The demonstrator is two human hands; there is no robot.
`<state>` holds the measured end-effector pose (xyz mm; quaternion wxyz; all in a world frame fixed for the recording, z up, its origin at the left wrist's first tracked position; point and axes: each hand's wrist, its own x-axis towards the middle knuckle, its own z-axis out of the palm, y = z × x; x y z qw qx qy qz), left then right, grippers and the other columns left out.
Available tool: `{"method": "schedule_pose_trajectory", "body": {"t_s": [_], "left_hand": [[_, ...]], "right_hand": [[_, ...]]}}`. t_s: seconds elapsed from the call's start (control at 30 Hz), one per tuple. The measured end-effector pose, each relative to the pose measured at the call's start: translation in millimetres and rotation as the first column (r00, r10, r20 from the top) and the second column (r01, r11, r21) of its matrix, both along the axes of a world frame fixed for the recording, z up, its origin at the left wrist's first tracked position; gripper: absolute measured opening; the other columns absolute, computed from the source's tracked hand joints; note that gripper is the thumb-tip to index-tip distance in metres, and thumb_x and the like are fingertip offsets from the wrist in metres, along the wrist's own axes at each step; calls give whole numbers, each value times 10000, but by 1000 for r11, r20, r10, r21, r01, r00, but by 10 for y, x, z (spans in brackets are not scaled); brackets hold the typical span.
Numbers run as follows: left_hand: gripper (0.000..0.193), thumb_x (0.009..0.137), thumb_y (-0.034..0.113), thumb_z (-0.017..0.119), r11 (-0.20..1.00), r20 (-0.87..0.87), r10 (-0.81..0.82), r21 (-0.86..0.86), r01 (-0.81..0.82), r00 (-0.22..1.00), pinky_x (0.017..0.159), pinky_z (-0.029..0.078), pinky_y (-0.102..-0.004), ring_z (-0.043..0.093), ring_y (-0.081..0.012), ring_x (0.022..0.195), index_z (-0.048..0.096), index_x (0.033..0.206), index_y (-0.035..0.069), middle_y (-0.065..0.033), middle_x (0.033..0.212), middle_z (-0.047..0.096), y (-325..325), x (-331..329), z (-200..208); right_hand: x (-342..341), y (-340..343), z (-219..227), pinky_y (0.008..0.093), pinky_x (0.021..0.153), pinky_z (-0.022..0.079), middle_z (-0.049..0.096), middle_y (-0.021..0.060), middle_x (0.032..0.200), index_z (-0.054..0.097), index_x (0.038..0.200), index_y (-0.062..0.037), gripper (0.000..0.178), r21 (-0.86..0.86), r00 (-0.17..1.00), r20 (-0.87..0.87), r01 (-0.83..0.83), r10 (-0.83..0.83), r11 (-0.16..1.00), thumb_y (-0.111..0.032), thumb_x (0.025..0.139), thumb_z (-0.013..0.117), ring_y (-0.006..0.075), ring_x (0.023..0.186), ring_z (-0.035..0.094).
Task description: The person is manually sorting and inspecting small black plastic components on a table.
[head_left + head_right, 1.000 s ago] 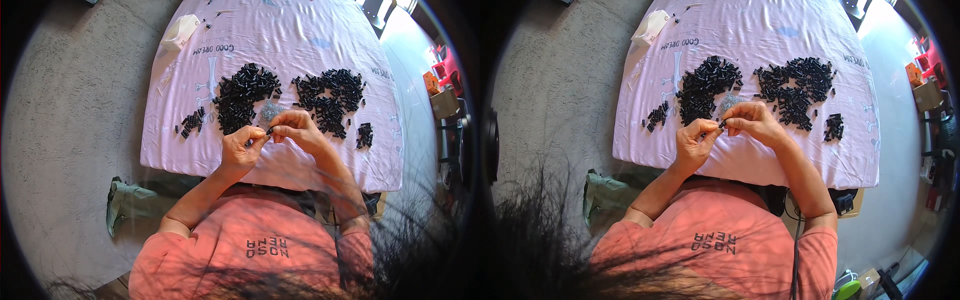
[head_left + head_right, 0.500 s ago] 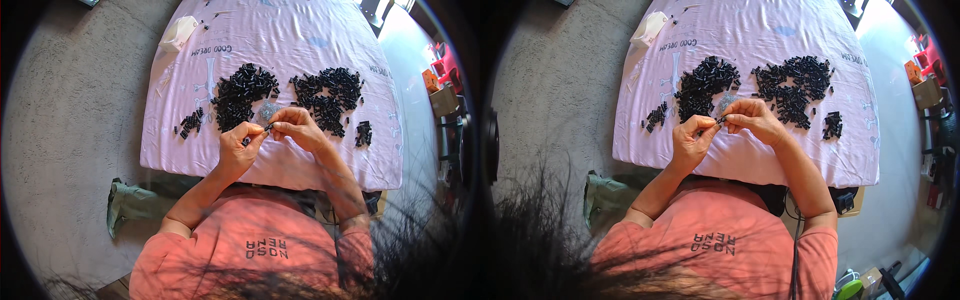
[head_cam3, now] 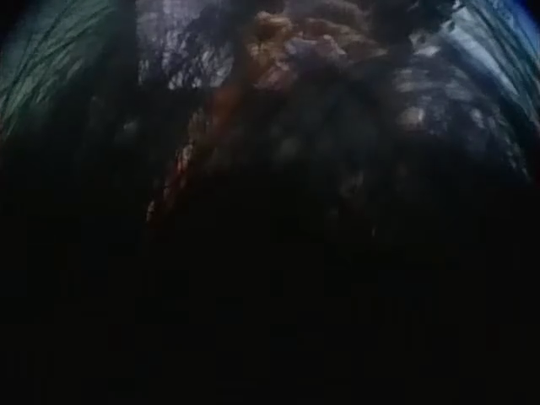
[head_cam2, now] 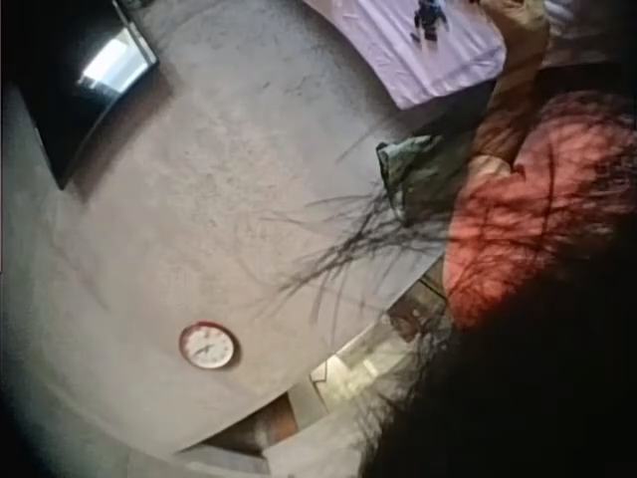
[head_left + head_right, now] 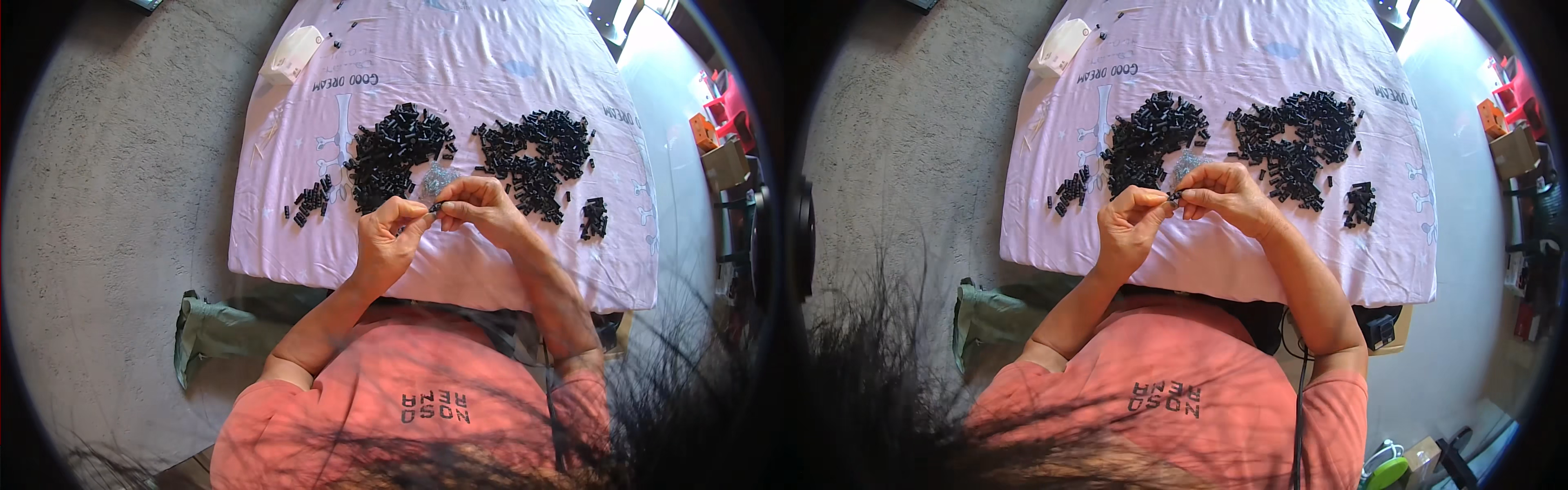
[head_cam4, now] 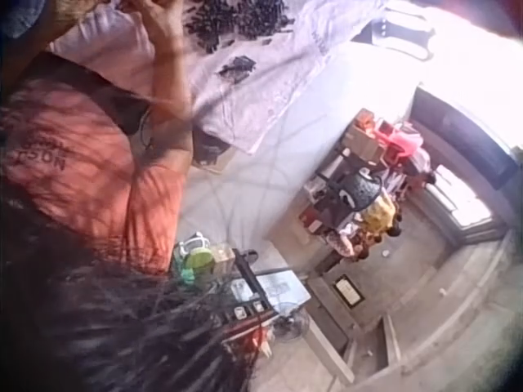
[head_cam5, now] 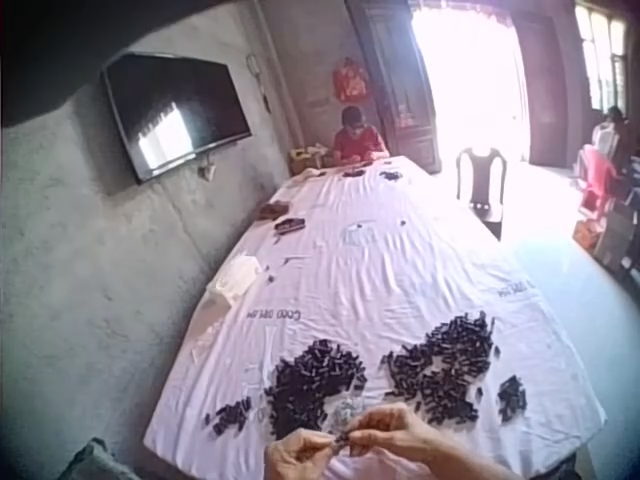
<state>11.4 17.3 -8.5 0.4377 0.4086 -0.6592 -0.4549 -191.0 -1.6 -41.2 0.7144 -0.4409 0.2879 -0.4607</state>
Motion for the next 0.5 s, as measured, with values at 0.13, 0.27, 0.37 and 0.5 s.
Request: {"method": "schedule_pose_trajectory", "body": {"t_s": [0.13,0.27,0.37,0.5], "left_hand": [[78,893,-78,649,999,-18,-37,17,38,999,764,530,-231,637,-101,847,634,928,-10,-78,935,675,1,29,-28],[82,892,-83,650,998,-87,-59,-5,59,994,775,541,-242,646,-113,858,634,928,-11,-88,956,675,-6,-4,-83],[60,884,-17,698,996,-214,-45,61,60,976,715,503,-212,605,-66,809,657,925,-1,-46,899,681,-1,-30,-97],[68,878,-22,702,999,-169,-37,19,41,985,717,508,-216,614,-72,810,655,922,0,-45,901,687,-2,-2,-127]], "right_hand": [[-7,1,27,251,691,575,711,83,851,674,1030,39,174,-6,1000,-25,-5,4,1000,-98,923,682,115,742,678],[-43,-9,16,253,686,571,706,80,842,673,1030,35,155,-21,1000,-2,-25,25,999,-82,927,671,114,733,673],[-42,0,20,255,683,567,703,80,837,669,1030,38,149,-28,999,3,-38,38,999,-71,929,664,114,735,672],[-38,-2,43,256,684,568,700,81,833,669,1022,41,141,-87,999,-45,-25,21,996,-66,931,661,116,734,673]]}}
